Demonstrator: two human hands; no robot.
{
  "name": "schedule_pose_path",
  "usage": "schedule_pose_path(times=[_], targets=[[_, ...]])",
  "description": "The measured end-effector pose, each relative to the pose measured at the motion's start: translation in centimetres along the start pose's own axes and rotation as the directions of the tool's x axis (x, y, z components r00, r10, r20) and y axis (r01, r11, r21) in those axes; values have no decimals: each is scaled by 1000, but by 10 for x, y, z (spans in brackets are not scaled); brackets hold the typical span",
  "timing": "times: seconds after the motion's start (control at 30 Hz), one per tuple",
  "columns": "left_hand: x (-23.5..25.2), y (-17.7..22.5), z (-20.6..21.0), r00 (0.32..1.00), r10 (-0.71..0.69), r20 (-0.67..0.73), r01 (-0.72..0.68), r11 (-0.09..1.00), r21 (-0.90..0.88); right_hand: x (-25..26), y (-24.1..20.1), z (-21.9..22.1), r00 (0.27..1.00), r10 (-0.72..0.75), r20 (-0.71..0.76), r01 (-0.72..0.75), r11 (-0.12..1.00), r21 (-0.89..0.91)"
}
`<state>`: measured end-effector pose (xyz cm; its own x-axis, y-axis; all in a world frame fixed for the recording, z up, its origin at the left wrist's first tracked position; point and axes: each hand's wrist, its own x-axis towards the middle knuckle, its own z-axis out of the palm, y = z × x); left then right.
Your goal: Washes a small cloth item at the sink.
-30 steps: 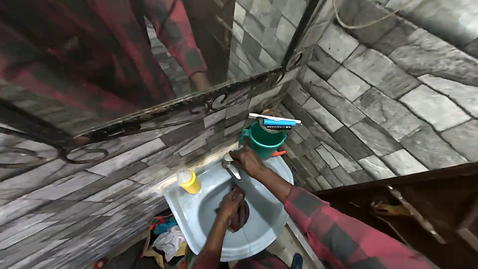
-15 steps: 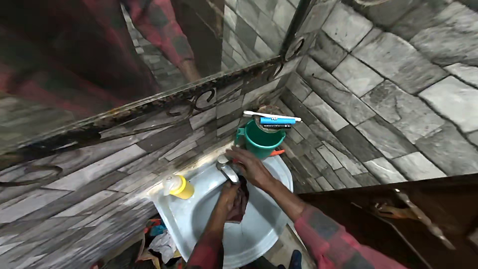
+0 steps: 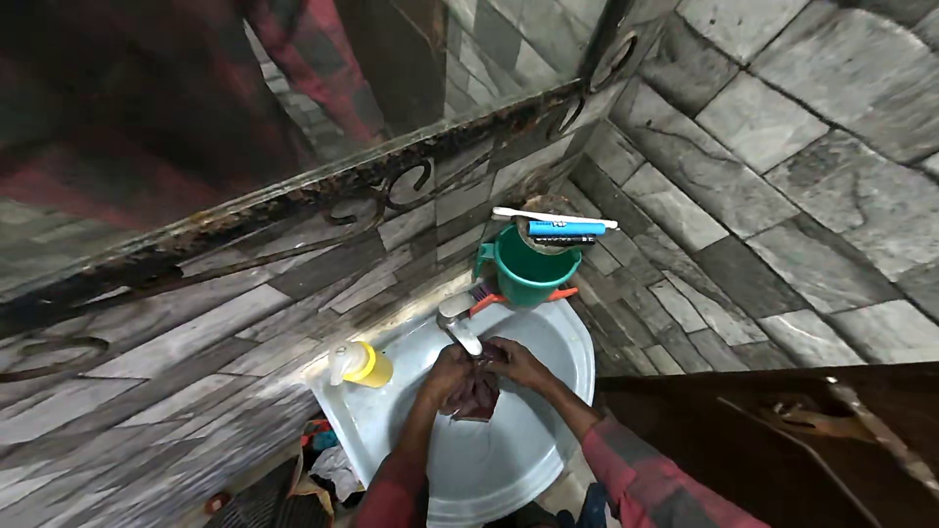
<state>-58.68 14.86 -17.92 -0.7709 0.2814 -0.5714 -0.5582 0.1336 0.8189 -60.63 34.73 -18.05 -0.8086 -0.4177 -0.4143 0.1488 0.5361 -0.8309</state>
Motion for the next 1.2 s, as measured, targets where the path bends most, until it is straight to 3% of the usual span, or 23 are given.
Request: schedule_pose_path(times=[0.17, 0.33, 0.5, 0.57, 0.63, 0.7, 0.77, 0.83, 0.93, 1.03, 1.13, 1.2], targets=[[-2, 3, 17, 986, 37, -160, -4, 979, 203, -6, 7, 22, 988, -36, -152, 28, 998, -54], [-5, 6, 41, 956, 42, -290, 59, 941, 333, -8, 5, 43, 965, 82, -251, -124, 980, -155], [-1, 9, 53, 924, -23, -382, 201, 878, 434, -9, 9, 42, 909, 291, -299, -384, 863, -329], [0, 11, 50, 911, 0, -413, 209, 862, 462, -13, 16, 41, 920, 293, -261, -373, 859, -351], [2, 15, 48, 903, 24, -429, 198, 863, 465, -19, 29, 45, 954, 182, -239, -248, 927, -282], [8, 11, 45, 937, 13, -350, 142, 899, 414, -25, 33, 47, 938, 141, -317, -194, 971, -141], [11, 4, 40, 983, 20, -184, 37, 953, 301, -29, 30, 49, 896, 107, -432, -148, 987, -61], [11, 6, 39, 999, -40, -20, 43, 988, 150, -32, 23, 47, 913, 59, -404, -83, 996, -43], [8, 7, 46, 980, -190, -66, 172, 961, -217, -38, 13, 47, 979, -12, -203, 0, 998, -55], [0, 4, 41, 970, -217, -110, 142, 872, -468, -37, 17, 56, 979, -82, -184, 66, 994, -92], [-5, 0, 36, 984, -133, -116, 62, 876, -477, -31, 19, 53, 968, -41, -247, -2, 985, -172], [-6, -6, 30, 980, -121, -158, 42, 903, -427, -20, 19, 44, 960, 90, -264, -108, 993, -53]])
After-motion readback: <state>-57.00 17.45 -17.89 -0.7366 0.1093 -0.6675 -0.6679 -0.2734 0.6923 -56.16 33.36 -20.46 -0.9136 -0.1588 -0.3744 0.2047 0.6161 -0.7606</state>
